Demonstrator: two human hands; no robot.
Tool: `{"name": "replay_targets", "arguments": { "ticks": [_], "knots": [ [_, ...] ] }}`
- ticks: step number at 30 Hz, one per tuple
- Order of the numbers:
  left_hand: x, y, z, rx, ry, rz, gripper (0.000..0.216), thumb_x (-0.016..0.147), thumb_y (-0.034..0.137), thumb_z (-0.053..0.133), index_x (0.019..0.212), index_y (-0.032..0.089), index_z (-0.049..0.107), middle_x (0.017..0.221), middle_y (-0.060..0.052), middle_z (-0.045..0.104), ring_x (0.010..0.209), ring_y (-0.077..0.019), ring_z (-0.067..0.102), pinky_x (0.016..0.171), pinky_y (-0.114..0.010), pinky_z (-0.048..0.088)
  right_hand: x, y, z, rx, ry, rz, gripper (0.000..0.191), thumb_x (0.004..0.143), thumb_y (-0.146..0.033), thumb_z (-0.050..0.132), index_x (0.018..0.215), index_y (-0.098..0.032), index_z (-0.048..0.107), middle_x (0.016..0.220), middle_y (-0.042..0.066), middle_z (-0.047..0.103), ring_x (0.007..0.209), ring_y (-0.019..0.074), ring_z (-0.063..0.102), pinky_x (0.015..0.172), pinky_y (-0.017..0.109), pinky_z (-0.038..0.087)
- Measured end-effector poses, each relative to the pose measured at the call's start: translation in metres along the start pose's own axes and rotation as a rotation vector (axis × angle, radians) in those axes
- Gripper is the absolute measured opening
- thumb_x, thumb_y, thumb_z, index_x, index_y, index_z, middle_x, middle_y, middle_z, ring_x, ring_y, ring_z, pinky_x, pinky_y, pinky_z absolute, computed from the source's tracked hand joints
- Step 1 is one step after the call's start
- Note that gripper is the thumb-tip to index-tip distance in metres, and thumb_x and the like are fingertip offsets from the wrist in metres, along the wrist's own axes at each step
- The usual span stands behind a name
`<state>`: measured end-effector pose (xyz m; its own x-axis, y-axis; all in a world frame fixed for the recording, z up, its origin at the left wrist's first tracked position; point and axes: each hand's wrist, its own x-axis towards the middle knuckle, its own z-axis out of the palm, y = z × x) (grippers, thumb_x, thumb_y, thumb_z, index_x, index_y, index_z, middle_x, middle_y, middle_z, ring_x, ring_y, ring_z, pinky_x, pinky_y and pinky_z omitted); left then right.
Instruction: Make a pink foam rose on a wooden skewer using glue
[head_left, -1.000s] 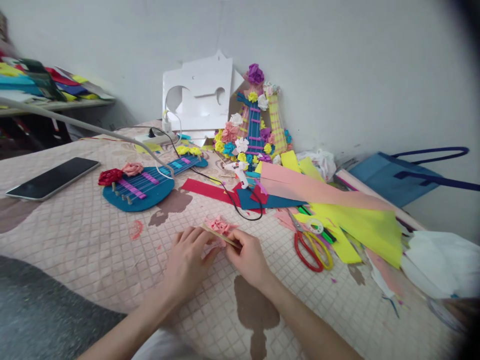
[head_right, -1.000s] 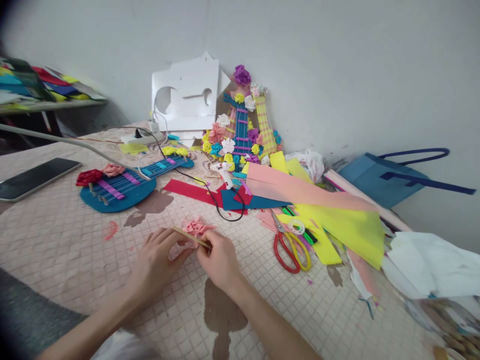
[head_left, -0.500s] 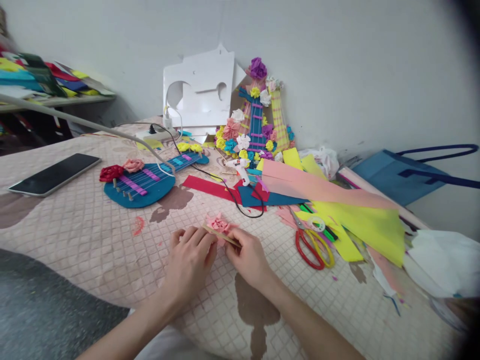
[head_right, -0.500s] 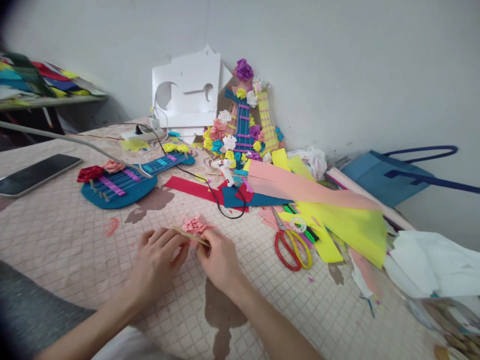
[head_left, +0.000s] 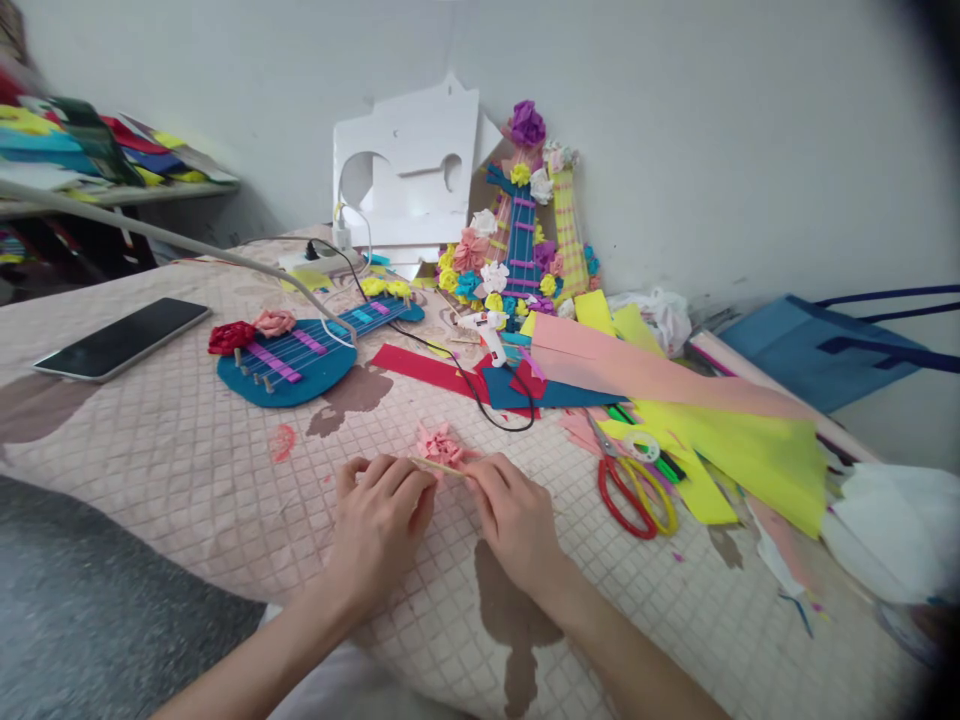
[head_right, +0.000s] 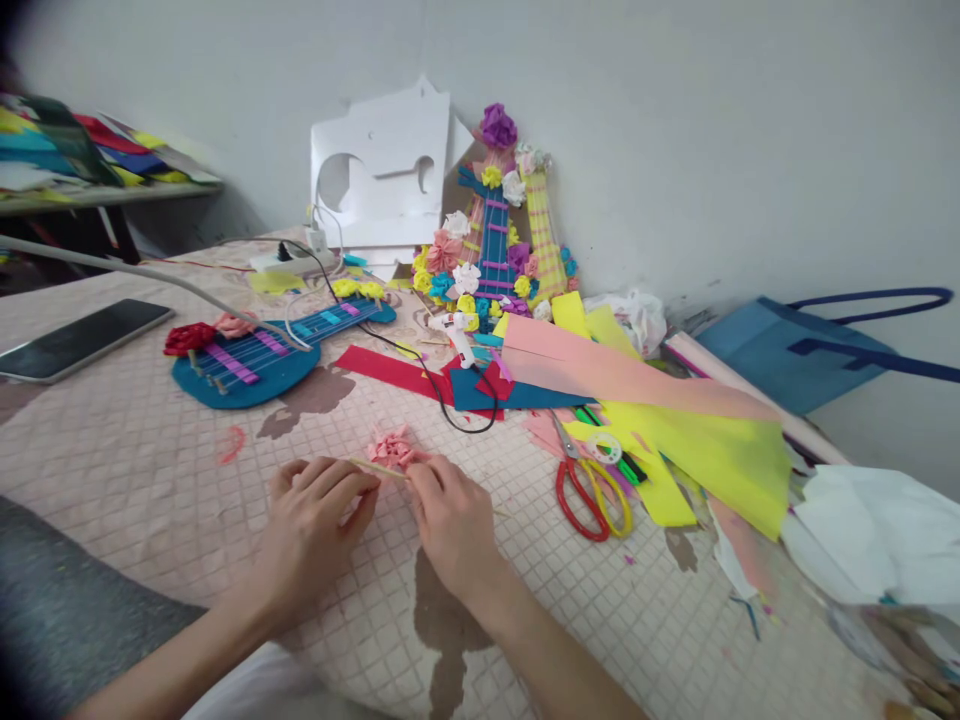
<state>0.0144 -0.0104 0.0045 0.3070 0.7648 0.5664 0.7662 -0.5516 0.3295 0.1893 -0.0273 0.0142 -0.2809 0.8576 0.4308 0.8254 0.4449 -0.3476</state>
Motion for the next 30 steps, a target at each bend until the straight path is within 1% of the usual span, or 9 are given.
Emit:
{"name": "replay_targets", "arguments": {
  "ticks": [4, 7, 12, 17, 20, 23, 27, 30],
  "knots": [
    [0.001, 0.000, -0.001, -0.029, 0.011, -0.002, 0.015, 0.089, 0.017, 0.052, 0.079, 0.022, 0.062, 0.080, 0.001, 0.068, 0.078, -0.0191, 0.057, 0.082, -0.040, 0.030, -0.001, 0.003, 0.004, 0.007, -0.028, 0.000, 0.021, 0.097, -0.017, 0.038, 0.108, -0.020, 0.056, 0.104, 0.006, 0.062, 0.099, 0.0180, 0.060, 0.080, 0.029, 0.049],
    [0.000, 0.001, -0.001, -0.042, 0.002, -0.012, 0.015, 0.089, 0.018, 0.051, 0.080, 0.022, 0.062, 0.081, 0.002, 0.068, 0.079, -0.0193, 0.057, 0.081, -0.040, 0.030, -0.002, 0.001, 0.007, -0.025, -0.049, -0.011, 0.021, 0.096, -0.019, 0.040, 0.111, -0.019, 0.055, 0.103, 0.007, 0.062, 0.099, 0.0198, 0.059, 0.081, 0.032, 0.050],
    [-0.001, 0.001, 0.000, -0.052, -0.029, -0.016, 0.013, 0.088, 0.017, 0.053, 0.082, 0.023, 0.062, 0.083, 0.002, 0.068, 0.080, -0.0195, 0.057, 0.081, -0.040, 0.030, 0.001, -0.006, 0.011, -0.102, -0.051, -0.053, 0.020, 0.091, -0.022, 0.048, 0.110, -0.018, 0.054, 0.103, 0.009, 0.061, 0.093, 0.0216, 0.060, 0.075, 0.033, 0.052],
    [-0.002, 0.001, -0.001, -0.065, -0.053, -0.013, 0.014, 0.090, 0.018, 0.051, 0.084, 0.022, 0.063, 0.085, 0.001, 0.069, 0.082, -0.0195, 0.057, 0.081, -0.040, 0.030, 0.006, -0.009, 0.015, -0.190, -0.031, -0.086, 0.021, 0.091, -0.020, 0.047, 0.111, -0.018, 0.053, 0.099, 0.008, 0.061, 0.084, 0.0199, 0.061, 0.066, 0.029, 0.049],
    [-0.002, 0.001, -0.001, -0.064, -0.046, -0.010, 0.015, 0.091, 0.019, 0.050, 0.084, 0.022, 0.063, 0.083, 0.001, 0.068, 0.081, -0.0192, 0.057, 0.081, -0.040, 0.030, 0.006, -0.009, 0.016, -0.225, -0.006, -0.105, 0.016, 0.093, -0.020, 0.044, 0.104, -0.019, 0.055, 0.097, 0.007, 0.062, 0.079, 0.0183, 0.061, 0.063, 0.028, 0.047],
    [-0.002, 0.002, -0.001, -0.050, -0.037, -0.020, 0.015, 0.091, 0.020, 0.051, 0.082, 0.022, 0.063, 0.081, 0.001, 0.068, 0.080, -0.0191, 0.057, 0.081, -0.040, 0.030, 0.005, -0.008, 0.014, -0.229, 0.012, -0.107, 0.016, 0.095, -0.020, 0.041, 0.098, -0.019, 0.057, 0.097, 0.007, 0.063, 0.077, 0.0172, 0.061, 0.063, 0.027, 0.045],
    [-0.003, 0.001, -0.003, -0.036, -0.036, -0.025, 0.014, 0.089, 0.019, 0.052, 0.082, 0.022, 0.063, 0.081, 0.001, 0.068, 0.080, -0.0191, 0.058, 0.081, -0.040, 0.030, 0.003, -0.006, 0.013, -0.188, -0.014, -0.101, 0.017, 0.095, -0.022, 0.041, 0.095, -0.019, 0.057, 0.095, 0.007, 0.062, 0.079, 0.0167, 0.061, 0.065, 0.027, 0.045],
    [-0.004, 0.000, -0.003, -0.021, -0.042, -0.015, 0.013, 0.089, 0.019, 0.052, 0.081, 0.022, 0.062, 0.080, 0.001, 0.067, 0.080, -0.0195, 0.057, 0.081, -0.040, 0.030, 0.001, -0.006, 0.013, -0.164, -0.026, -0.090, 0.016, 0.094, -0.020, 0.042, 0.093, -0.018, 0.058, 0.094, 0.007, 0.061, 0.080, 0.0165, 0.061, 0.066, 0.026, 0.046]
  ]
}}
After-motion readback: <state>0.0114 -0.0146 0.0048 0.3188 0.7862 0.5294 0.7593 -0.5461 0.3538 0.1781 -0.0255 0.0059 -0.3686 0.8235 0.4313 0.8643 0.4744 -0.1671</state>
